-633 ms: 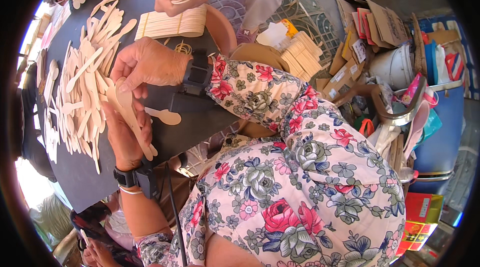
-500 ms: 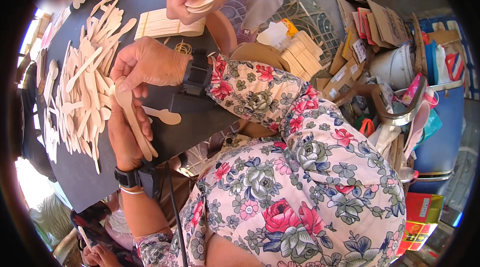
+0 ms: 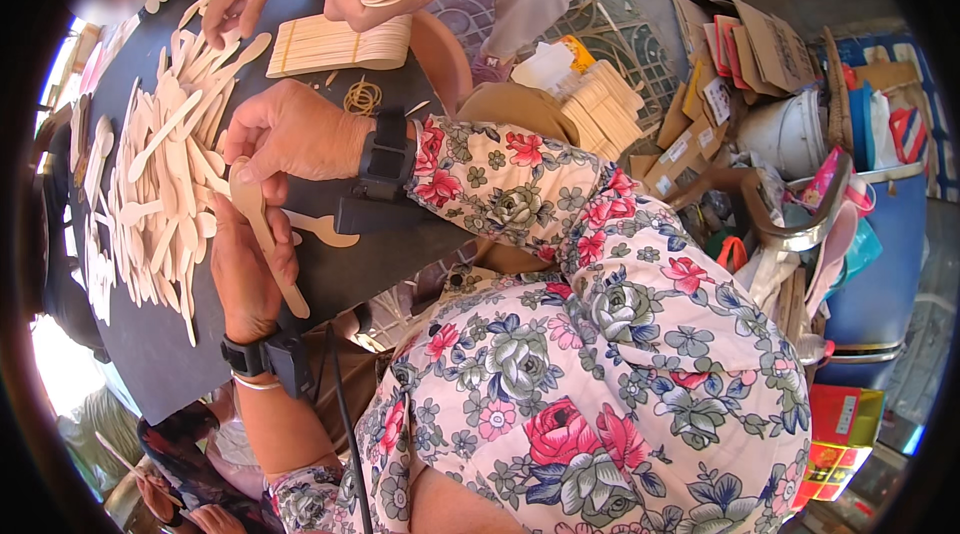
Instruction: Sorting and bundling wooden spoons at a table.
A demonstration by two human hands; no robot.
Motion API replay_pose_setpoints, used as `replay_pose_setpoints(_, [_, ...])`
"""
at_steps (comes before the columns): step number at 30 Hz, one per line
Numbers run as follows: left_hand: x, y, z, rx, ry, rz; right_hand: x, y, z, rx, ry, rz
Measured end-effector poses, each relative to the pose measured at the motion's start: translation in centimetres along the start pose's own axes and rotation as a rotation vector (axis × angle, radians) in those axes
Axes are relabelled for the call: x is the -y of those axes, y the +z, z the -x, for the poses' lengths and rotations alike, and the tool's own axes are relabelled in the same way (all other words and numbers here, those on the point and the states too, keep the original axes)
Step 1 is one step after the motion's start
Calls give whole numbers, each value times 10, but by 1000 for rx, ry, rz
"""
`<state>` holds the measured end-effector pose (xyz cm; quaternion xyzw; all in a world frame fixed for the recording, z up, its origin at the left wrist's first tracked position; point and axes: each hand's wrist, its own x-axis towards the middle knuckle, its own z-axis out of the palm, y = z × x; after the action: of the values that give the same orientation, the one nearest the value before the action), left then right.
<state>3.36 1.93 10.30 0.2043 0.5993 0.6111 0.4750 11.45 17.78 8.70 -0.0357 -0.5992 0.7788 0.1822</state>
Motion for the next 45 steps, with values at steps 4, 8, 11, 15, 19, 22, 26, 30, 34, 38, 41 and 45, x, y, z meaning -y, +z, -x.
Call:
replay_pose_setpoints(4, [2, -2, 0, 98, -92, 68, -2, 1, -1, -37, 10, 75])
replay_pose_setpoints(8, [-4, -6, 2, 90, -140, 124, -2, 4, -3, 4, 11, 50])
replay_pose_setpoints(11, [-12, -18, -2, -124, -105, 215, 7, -5, 3, -75, -81, 240])
replay_pose_setpoints(15, [-20, -44, -1, -297, 88, 146, 17, -1, 25, 191, -114, 1134])
replay_pose_setpoints(19, [-13, -55, -3, -511, 330, -28, 8, 20, 49, 342, -15, 1483])
replay_pose_setpoints(22, [-10, -51, -6, -569, 371, -147, -2, 22, 52, 260, -12, 1545])
replay_pose_setpoints(26, [-2, -50, -8, -594, 396, -211, -11, 16, 47, 202, -69, 1503])
replay_pose_setpoints(30, [10, -41, -12, -526, 673, -484, 2, 12, 45, 83, -139, 1439])
replay_pose_setpoints(34, [4, -17, 0, -280, 849, -922, 3, 0, 40, -7, -199, 1146])
replay_pose_setpoints(38, [7, 1, 4, -116, 862, -1047, 19, -5, 34, 85, -318, 810])
replay_pose_setpoints(41, [8, 1, 1, -53, 829, -1057, 22, -7, 33, 80, -283, 730])
replay_pose_setpoints(45, [5, 0, 2, 1, 769, -1085, 15, 0, 30, 134, -279, 440])
